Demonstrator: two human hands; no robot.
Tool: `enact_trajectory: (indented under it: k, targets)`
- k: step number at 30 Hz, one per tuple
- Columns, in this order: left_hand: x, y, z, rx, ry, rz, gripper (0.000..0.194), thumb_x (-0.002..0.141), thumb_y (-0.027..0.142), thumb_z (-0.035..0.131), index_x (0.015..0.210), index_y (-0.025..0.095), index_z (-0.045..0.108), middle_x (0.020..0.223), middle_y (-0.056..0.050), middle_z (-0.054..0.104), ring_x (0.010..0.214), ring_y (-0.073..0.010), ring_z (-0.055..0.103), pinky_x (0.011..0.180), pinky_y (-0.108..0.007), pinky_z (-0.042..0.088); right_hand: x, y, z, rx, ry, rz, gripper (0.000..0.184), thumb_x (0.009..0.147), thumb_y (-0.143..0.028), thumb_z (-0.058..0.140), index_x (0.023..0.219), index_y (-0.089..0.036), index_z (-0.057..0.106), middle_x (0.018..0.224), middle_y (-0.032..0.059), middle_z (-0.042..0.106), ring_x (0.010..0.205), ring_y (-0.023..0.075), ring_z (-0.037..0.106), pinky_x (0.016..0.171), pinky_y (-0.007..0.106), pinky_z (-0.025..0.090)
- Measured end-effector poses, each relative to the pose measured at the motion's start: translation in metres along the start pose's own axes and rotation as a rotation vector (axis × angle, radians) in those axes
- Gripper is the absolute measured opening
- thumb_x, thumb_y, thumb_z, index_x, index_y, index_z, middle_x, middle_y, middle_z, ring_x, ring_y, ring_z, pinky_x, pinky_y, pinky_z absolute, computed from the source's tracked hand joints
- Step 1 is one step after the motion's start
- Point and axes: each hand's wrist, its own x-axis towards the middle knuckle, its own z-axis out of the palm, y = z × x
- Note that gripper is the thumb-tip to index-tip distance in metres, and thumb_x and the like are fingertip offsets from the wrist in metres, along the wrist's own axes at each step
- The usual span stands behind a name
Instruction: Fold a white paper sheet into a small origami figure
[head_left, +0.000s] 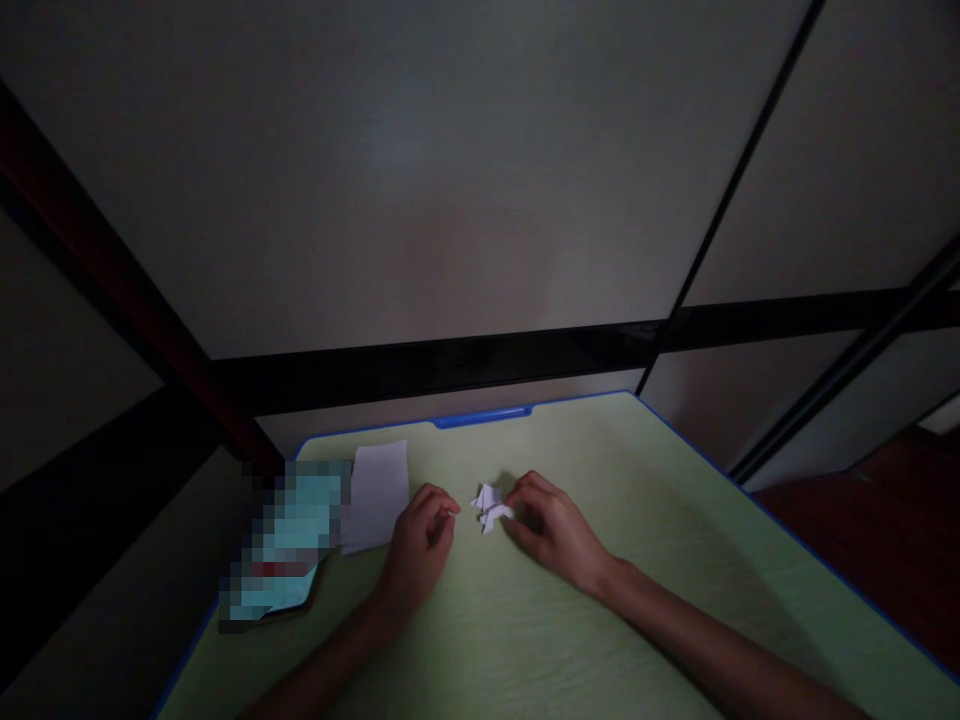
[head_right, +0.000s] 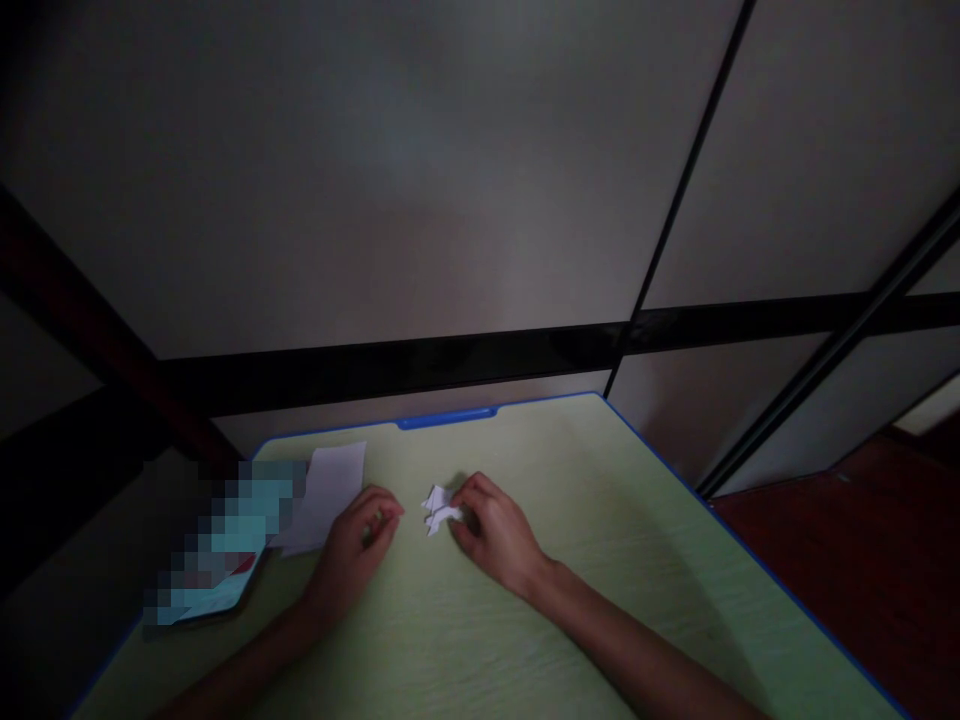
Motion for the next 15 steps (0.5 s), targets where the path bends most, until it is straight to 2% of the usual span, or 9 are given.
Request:
enact_trajectory:
  k: [4, 7, 15]
  targets:
    - [-0.002, -0.007, -0.004, -0.07, 0.021, -0.005, 0.013, 0.069, 0.01, 0.039, 0.06, 0.016, 0.046, 0.066, -0.001, 0.046, 0.063, -0.0122, 0.047, 0.055, -0.022, 0.037, 0.013, 0.0, 0.007, -0.024, 0.022, 0.026, 0.026, 0.059, -0.005, 0.053, 0.082, -0.018, 0.055, 0.083, 0.0028, 0.047, 0.066, 0.0114, 0.046, 0.058, 0.022, 0.038]
    - [0.002, -0.015, -0.004, -0.12, 0.02, -0.047, 0.013, 0.068, 0.01, 0.04, 0.058, 0.016, 0.045, 0.064, -0.001, 0.046, 0.061, -0.0127, 0.046, 0.053, -0.022, 0.036, 0.018, 0.005, 0.01, -0.017, 0.01, 0.043, 0.024, 0.058, -0.001, 0.051, 0.074, -0.017, 0.057, 0.077, 0.0022, 0.048, 0.063, 0.0112, 0.045, 0.055, 0.021, 0.037]
    - [0.002, -0.018, -0.001, -0.182, 0.024, -0.081, 0.012, 0.065, 0.011, 0.041, 0.055, 0.016, 0.046, 0.061, 0.0, 0.045, 0.058, -0.0126, 0.045, 0.051, -0.022, 0.034, 0.021, 0.016, 0.005, -0.011, 0.016, -0.039, 0.021, 0.061, -0.001, 0.047, 0.071, -0.016, 0.056, 0.071, 0.0023, 0.052, 0.062, 0.0121, 0.047, 0.055, 0.022, 0.037]
